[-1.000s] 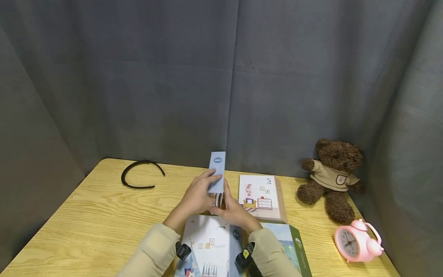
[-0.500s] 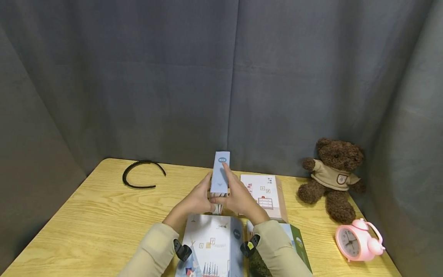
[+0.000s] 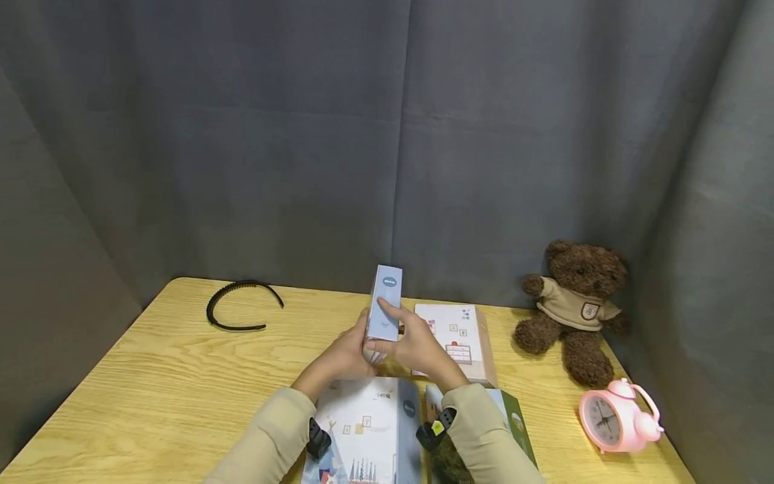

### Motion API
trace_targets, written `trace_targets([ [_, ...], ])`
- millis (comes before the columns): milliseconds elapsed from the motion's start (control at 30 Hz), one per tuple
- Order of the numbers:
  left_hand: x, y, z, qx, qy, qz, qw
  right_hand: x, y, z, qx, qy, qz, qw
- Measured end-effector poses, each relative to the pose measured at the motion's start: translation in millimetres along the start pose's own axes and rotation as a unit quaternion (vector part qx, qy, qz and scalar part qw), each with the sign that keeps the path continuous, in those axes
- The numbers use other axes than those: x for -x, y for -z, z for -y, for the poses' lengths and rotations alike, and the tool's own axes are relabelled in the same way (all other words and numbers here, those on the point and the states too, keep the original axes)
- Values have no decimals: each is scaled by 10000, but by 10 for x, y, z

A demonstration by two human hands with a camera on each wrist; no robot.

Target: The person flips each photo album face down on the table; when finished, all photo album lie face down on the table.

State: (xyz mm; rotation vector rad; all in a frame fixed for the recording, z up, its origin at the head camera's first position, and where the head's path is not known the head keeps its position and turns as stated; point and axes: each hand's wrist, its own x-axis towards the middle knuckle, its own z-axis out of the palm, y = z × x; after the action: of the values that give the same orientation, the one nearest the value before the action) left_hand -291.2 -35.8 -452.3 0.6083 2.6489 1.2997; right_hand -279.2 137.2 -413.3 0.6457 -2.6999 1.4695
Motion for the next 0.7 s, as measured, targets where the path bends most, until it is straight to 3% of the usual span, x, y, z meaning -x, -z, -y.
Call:
trace_targets([
  [100, 14, 74, 22, -22, 172, -5, 9998, 24, -6, -81, -458, -229, 96, 9986],
  [233, 37, 147, 74, 10, 398, -30, 9992, 51, -27, -193, -554, -666, 91, 9962],
  [400, 103, 183, 146, -265, 531, -39, 9982, 73, -97, -296, -107, -1100, 31, 9939],
  [533, 157, 205, 191, -517, 448, -161, 9975, 92, -173, -316, 393, -1236, 106, 9915],
  [700, 196, 213, 240, -952, 286, -355, 9944, 121, -255, -316, 618, -1528, 124, 9863],
])
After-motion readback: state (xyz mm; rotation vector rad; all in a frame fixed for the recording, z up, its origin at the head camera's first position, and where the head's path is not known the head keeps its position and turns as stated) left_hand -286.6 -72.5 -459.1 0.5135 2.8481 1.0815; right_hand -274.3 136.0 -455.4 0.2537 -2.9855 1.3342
